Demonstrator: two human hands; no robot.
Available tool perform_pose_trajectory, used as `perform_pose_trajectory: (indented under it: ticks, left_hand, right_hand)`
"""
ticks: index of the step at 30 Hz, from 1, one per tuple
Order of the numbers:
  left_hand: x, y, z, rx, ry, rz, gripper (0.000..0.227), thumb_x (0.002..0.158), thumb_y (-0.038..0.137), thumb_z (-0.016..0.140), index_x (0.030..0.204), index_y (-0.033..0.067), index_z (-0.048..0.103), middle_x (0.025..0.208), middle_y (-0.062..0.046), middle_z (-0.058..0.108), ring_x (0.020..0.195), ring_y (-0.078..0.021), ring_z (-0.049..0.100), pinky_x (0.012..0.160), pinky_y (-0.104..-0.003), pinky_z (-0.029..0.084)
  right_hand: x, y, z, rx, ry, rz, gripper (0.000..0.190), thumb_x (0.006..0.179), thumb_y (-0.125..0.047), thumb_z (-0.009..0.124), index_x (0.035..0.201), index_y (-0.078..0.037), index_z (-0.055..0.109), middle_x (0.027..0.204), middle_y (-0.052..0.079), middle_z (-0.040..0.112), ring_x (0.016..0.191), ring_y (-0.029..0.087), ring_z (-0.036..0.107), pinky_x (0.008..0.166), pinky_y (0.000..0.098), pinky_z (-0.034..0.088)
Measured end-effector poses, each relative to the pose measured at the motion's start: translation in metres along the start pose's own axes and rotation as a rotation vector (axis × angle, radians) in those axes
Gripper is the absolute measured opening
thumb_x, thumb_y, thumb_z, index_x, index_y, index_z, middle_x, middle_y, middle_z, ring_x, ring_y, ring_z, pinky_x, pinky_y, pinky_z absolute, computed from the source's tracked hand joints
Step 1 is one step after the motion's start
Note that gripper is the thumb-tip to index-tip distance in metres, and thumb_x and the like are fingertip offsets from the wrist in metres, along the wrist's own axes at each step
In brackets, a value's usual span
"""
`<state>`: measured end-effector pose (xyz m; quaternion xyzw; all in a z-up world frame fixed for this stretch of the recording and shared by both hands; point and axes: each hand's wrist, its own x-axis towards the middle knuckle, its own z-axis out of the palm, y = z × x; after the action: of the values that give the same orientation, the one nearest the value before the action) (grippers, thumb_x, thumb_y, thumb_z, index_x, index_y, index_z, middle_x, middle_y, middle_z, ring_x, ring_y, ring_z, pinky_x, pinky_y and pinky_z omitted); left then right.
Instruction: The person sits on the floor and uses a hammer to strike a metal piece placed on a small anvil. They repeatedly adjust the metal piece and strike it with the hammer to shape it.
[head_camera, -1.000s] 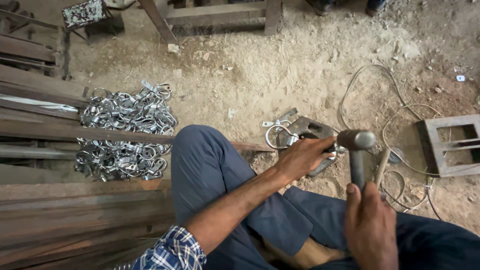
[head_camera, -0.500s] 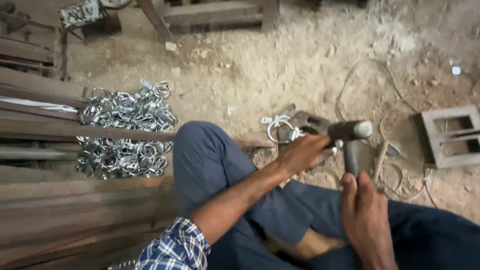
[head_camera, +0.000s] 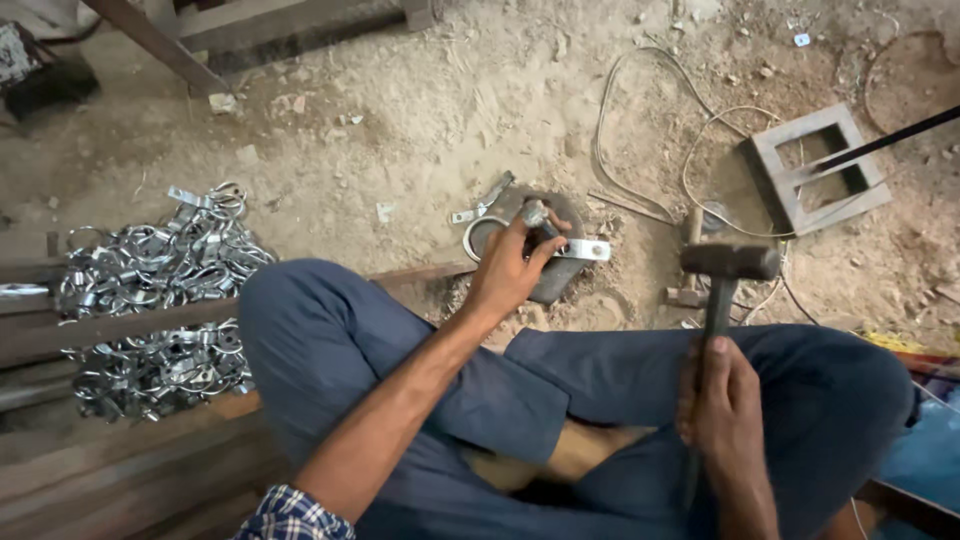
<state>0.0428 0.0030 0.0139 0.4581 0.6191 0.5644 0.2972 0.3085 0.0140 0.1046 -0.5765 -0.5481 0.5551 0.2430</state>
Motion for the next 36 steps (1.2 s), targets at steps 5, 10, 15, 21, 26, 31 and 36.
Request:
perform_pose_trajectory:
  ticks: [5, 10, 15, 21, 26, 31, 36]
  left_hand:
    - [0.000, 0.005, 0.001, 0.057, -0.067, -0.009, 0.019, 0.097, 0.011, 0.071, 0.115, 0.0046, 0.066, 0.104, -0.011, 0.078, 0.096, -0.0229, 0.077, 0.083, -0.038, 0.058]
    - [0.003, 0.003, 0.010, -0.028, -0.064, -0.005, 0.019, 0.099, 0.008, 0.069, 0.115, 0.0033, 0.062, 0.112, -0.010, 0.078, 0.105, -0.0214, 0.076, 0.089, -0.035, 0.060]
    - [0.006, 0.000, 0.038, -0.153, 0.050, -0.025, 0.019, 0.097, 0.007, 0.069, 0.113, 0.0014, 0.061, 0.108, -0.010, 0.076, 0.100, -0.0197, 0.075, 0.084, -0.033, 0.060]
    - [0.001, 0.001, 0.040, 0.028, 0.007, -0.028, 0.014, 0.097, 0.005, 0.069, 0.110, 0.0010, 0.067, 0.097, -0.013, 0.076, 0.091, -0.0234, 0.076, 0.081, -0.036, 0.057]
    - [0.003, 0.004, 0.039, -0.027, 0.030, 0.047, 0.016, 0.098, 0.005, 0.067, 0.113, 0.0008, 0.062, 0.106, -0.013, 0.077, 0.100, -0.0251, 0.076, 0.086, -0.036, 0.058]
    - [0.000, 0.009, 0.036, -0.016, 0.011, 0.007, 0.014, 0.098, 0.004, 0.067, 0.111, 0.0009, 0.064, 0.103, -0.013, 0.077, 0.095, -0.0241, 0.077, 0.084, -0.036, 0.058]
    - [-0.002, 0.007, 0.034, -0.031, 0.008, 0.050, 0.013, 0.099, 0.004, 0.067, 0.111, 0.0015, 0.064, 0.103, -0.013, 0.076, 0.097, -0.0216, 0.075, 0.084, -0.035, 0.058]
  right_hand:
    - [0.010, 0.018, -0.003, 0.156, 0.066, 0.169, 0.044, 0.111, -0.044, 0.035, 0.094, -0.007, 0.051, 0.052, 0.003, 0.039, 0.035, 0.012, 0.035, 0.030, 0.0285, 0.030]
    - [0.016, 0.018, 0.003, 0.039, 0.041, 0.195, 0.044, 0.108, -0.044, 0.036, 0.098, -0.005, 0.054, 0.055, 0.002, 0.041, 0.036, 0.012, 0.038, 0.031, 0.0288, 0.033]
    - [0.016, 0.016, 0.004, 0.026, 0.036, 0.238, 0.044, 0.106, -0.047, 0.038, 0.100, -0.006, 0.054, 0.055, 0.002, 0.041, 0.037, 0.012, 0.038, 0.032, 0.0290, 0.034]
    - [0.014, 0.015, 0.003, 0.044, 0.065, 0.252, 0.046, 0.106, -0.049, 0.038, 0.101, -0.006, 0.054, 0.056, 0.002, 0.042, 0.038, 0.011, 0.039, 0.033, 0.0287, 0.035]
    - [0.016, 0.013, 0.003, 0.036, 0.028, 0.244, 0.045, 0.106, -0.048, 0.036, 0.100, -0.006, 0.054, 0.055, 0.002, 0.041, 0.036, 0.012, 0.038, 0.031, 0.0290, 0.035]
    - [0.015, 0.016, 0.003, 0.069, 0.020, 0.230, 0.045, 0.107, -0.047, 0.036, 0.100, -0.006, 0.053, 0.054, 0.001, 0.040, 0.036, 0.011, 0.037, 0.031, 0.0287, 0.034]
    - [0.015, 0.019, 0.002, 0.083, 0.027, 0.223, 0.046, 0.106, -0.047, 0.036, 0.100, -0.005, 0.053, 0.054, 0.002, 0.041, 0.035, 0.011, 0.037, 0.031, 0.0290, 0.034]
